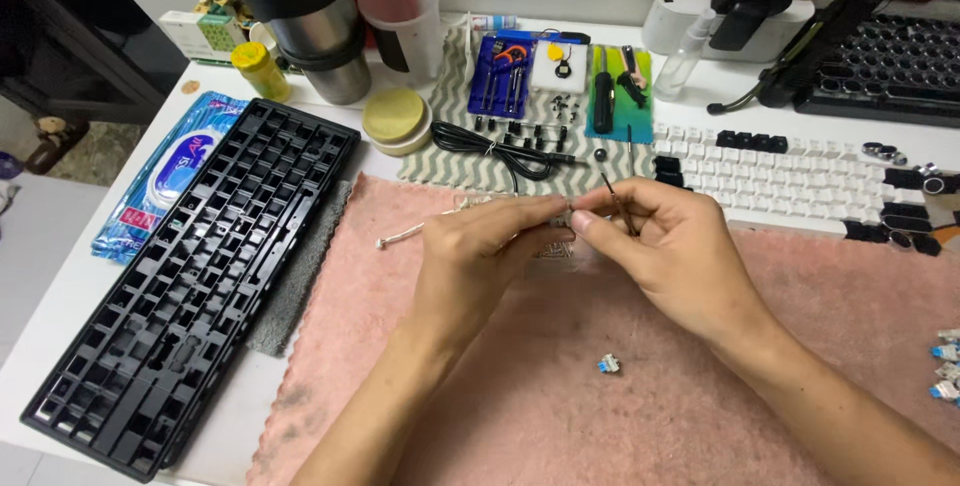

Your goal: The person assembles mechanical keyboard switches by inserting metal stems into switch housings. They use a small metal tool to press the stems into place and place the completed switches into a clear container.

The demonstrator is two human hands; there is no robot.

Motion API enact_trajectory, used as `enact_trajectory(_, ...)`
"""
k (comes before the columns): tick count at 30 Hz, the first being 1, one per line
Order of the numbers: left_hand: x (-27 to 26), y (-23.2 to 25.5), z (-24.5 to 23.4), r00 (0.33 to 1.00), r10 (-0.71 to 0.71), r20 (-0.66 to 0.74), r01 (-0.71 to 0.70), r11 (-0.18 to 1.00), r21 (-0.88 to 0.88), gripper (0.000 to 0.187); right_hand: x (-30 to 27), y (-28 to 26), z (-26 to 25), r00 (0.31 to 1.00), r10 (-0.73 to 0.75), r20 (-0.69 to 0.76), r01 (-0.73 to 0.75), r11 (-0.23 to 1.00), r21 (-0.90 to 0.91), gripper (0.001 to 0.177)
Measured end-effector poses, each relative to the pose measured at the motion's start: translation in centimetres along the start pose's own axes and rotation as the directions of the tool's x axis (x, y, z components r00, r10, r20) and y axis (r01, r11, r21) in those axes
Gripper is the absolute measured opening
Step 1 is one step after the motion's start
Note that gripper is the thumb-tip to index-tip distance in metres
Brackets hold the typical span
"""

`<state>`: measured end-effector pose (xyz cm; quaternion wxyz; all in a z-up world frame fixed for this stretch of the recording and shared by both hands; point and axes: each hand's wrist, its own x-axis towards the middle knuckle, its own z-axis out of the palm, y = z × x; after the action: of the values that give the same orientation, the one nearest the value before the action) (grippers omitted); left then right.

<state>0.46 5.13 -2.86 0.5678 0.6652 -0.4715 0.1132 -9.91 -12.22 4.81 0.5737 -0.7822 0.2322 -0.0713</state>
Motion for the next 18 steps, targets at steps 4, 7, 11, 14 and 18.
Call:
enact_trajectory(4, -0.1, -0.3, 0.1, 0.999, -0.039, -0.002, 0.039, 0.999, -0.014, 0.031, 1.0, 2.1, -0.3, 0.995, -0.096, 0.013, 0.096, 0.995, -0.009, 0.014)
enact_trajectory(7, -0.1, -0.2, -0.5, 0.994, -0.088, -0.057, 0.086, 0.996, -0.036, 0.025, 1.6, 3.3, -0.8, 0.983, -0.182, -0.004, 0.181, 0.98, -0.089, 0.015)
enact_trajectory(11, 0.4, 0.6, -1.9, 0.954, -0.261, -0.15, 0.245, 0.963, -0.116, 0.028, 1.8, 3.8, -1.0, 0.934, -0.358, -0.025, 0.333, 0.89, -0.312, 0.01)
enact_trajectory(14, 0.7, 1.0, -2.7, 0.895, -0.389, -0.219, 0.33, 0.906, -0.264, 0.026, 2.2, 3.8, -1.0, 0.805, -0.59, 0.063, 0.551, 0.703, -0.449, 0.013)
enact_trajectory(18, 1.0, 0.3, -3.5, 0.864, -0.384, -0.327, 0.266, 0.898, -0.352, 0.025, 2.4, 3.3, -0.2, 0.743, -0.661, 0.105, 0.619, 0.619, -0.483, 0.008)
